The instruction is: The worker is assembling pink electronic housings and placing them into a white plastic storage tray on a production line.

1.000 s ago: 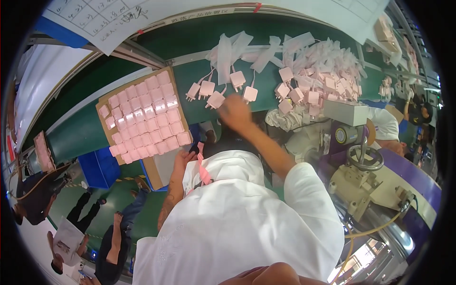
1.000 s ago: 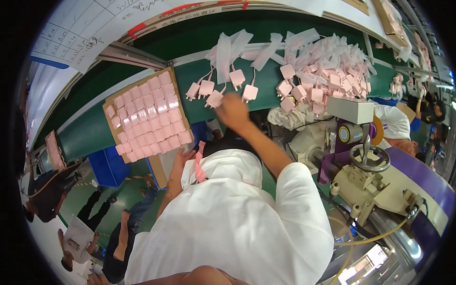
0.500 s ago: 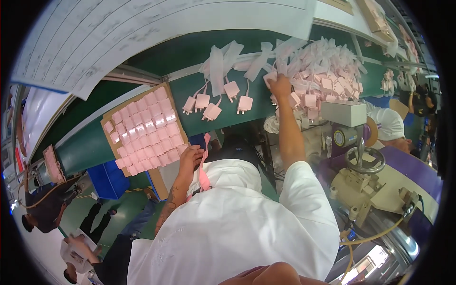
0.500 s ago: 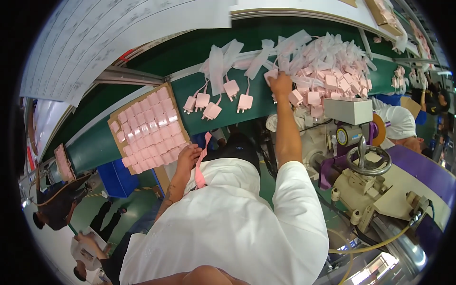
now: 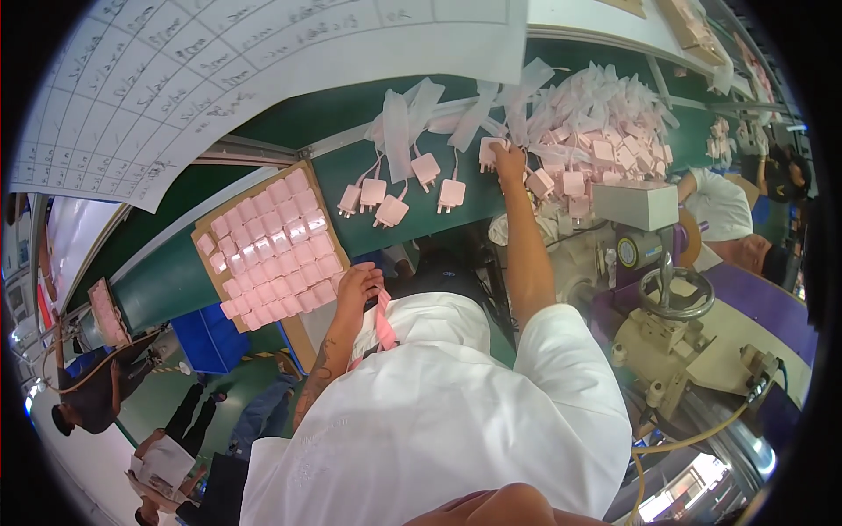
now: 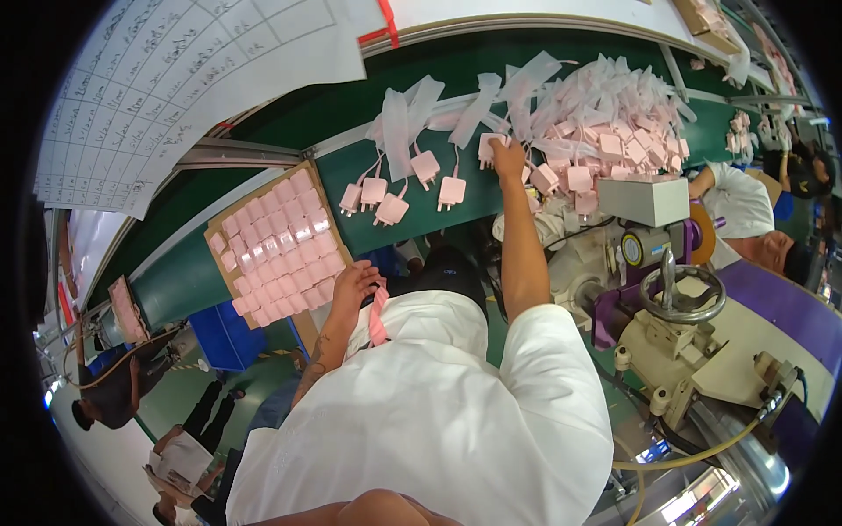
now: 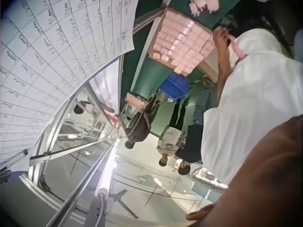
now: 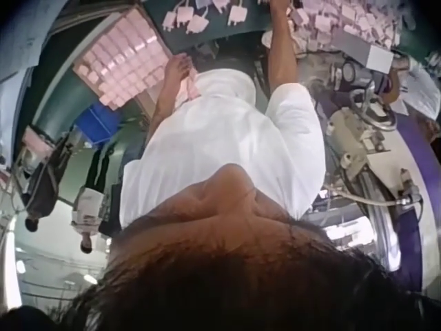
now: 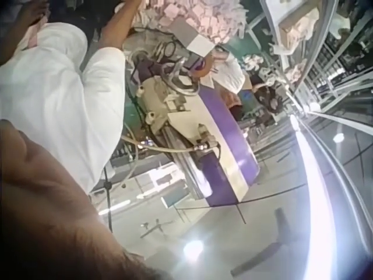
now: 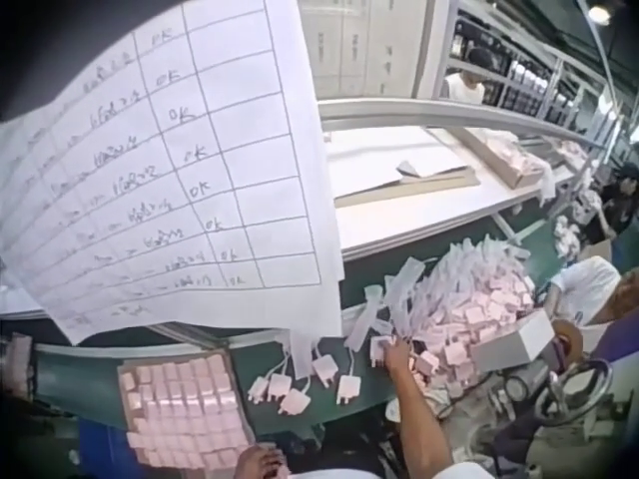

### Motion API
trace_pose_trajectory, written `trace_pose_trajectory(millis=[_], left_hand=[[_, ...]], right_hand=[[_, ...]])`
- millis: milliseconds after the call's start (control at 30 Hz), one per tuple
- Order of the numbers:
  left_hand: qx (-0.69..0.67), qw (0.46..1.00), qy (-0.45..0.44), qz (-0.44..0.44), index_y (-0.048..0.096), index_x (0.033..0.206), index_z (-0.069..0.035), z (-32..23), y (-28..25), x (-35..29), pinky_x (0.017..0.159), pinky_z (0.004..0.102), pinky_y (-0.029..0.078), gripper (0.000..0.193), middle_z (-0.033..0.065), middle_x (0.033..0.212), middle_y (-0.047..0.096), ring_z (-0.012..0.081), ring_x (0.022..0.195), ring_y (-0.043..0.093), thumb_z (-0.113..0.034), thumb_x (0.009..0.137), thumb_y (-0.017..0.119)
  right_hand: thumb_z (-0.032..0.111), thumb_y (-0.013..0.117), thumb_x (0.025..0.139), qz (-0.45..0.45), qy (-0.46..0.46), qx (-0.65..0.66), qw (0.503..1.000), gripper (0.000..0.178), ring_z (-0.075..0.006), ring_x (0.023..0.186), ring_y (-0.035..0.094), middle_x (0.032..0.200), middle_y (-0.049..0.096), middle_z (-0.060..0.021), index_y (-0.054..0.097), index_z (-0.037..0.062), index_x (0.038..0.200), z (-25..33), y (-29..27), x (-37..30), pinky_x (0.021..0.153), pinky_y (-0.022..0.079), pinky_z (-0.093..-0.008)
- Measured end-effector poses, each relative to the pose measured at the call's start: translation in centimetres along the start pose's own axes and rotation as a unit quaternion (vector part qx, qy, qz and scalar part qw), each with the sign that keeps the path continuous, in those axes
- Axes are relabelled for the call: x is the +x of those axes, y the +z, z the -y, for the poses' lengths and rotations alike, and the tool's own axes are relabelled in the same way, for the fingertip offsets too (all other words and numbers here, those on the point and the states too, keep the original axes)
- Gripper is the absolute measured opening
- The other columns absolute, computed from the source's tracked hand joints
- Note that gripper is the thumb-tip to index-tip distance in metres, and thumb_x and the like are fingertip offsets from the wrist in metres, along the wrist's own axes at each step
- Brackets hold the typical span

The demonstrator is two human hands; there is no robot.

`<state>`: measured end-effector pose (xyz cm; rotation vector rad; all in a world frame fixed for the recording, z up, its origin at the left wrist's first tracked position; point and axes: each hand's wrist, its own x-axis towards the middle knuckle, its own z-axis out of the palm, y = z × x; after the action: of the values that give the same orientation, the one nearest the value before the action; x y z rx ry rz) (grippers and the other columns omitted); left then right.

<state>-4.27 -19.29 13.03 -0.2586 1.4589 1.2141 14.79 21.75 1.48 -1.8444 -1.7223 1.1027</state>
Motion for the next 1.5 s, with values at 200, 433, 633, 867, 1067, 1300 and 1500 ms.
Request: trace_pose_trajectory(millis=[200,433,633,867,1067,1300,1500], left_hand=[[0.091,0.988,0.099,0.072,0.06,0.124,-0.003,-3.5,3.1,-1.6,0.087,0.0331,0.052,0.033,0.0114,0.117,0.067,0.0179,0.1,0.066,-0.028,0.105,0.05],[-0.085,0.929,0.182,0.31,0.039,0.151,-0.006,-9.1,11.1,-4.0,0.099,0.0347,0.048,0.056,0.0099,0.14,0.054,0.0171,0.126,0.054,-0.04,0.107,0.045],[-0.149,0.915,0.162,0.339,0.03,0.155,-0.005,-10.4,10.8,-8.9,0.107,0.0363,0.044,0.061,0.0102,0.144,0.049,0.0204,0.13,0.052,-0.042,0.107,0.044],[-0.125,0.927,0.131,0.329,0.035,0.152,-0.006,-11.0,8.8,-10.3,0.102,0.0368,0.05,0.061,0.0109,0.139,0.054,0.0199,0.125,0.057,-0.048,0.108,0.038],[0.017,0.947,0.05,0.316,0.047,0.145,-0.004,-12.8,7.4,-10.4,0.101,0.0335,0.05,0.057,0.0096,0.131,0.061,0.0173,0.12,0.06,-0.047,0.11,0.034],[0.096,0.948,0.067,0.295,0.056,0.135,-0.002,-13.0,7.3,-10.9,0.095,0.0272,0.05,0.053,0.0088,0.123,0.063,0.0132,0.111,0.061,-0.043,0.111,0.033],[0.156,0.941,0.114,0.278,0.057,0.133,-0.002,-13.5,7.3,-11.7,0.085,0.0245,0.054,0.055,0.006,0.115,0.065,0.0098,0.1,0.064,-0.045,0.111,0.031]], right_hand=[[0.016,0.063,0.091,0.183,0.055,0.503,0.843,0.034,-0.0181,0.096,0.067,0.104,0.068,-0.0075,0.061,0.0004,0.121,8.0,-3.5,-12.8,0.083,0.054,-0.0345],[0.018,0.069,0.089,0.36,0.005,0.493,0.792,0.051,-0.0165,0.107,0.062,0.118,0.063,-0.0063,0.055,0.002,0.135,14.8,-6.5,-25.4,0.093,0.05,-0.0324],[0.018,0.075,0.083,0.27,-0.267,0.156,0.912,0.058,-0.0238,0.12,0.053,0.121,0.057,-0.0122,0.056,0.007,0.137,18.6,-8.6,-27.8,0.099,0.043,-0.0339],[0.013,0.077,0.074,0.16,-0.539,0.004,0.827,0.062,-0.0295,0.12,0.053,0.131,0.057,-0.0156,0.06,0.0094,0.133,22.4,-12.0,-27.9,0.105,0.042,-0.0385],[0.008,0.078,0.071,0.258,-0.629,-0.095,0.727,0.047,-0.029,0.112,0.058,0.124,0.062,-0.0097,0.07,0.0113,0.118,25.6,-13.0,-29.1,0.099,0.048,-0.0427],[0.013,0.08,0.066,0.121,-0.73,-0.135,0.66,0.042,-0.0222,0.099,0.063,0.114,0.067,-0.0026,0.073,0.0137,0.107,24.7,-13.8,-29.5,0.092,0.052,-0.0425],[0.013,0.08,0.063,0.154,-0.702,-0.121,0.684,0.044,-0.0242,0.096,0.063,0.112,0.067,-0.0041,0.072,0.0113,0.107,25.0,-13.3,-29.9,0.084,0.054,-0.0409]])
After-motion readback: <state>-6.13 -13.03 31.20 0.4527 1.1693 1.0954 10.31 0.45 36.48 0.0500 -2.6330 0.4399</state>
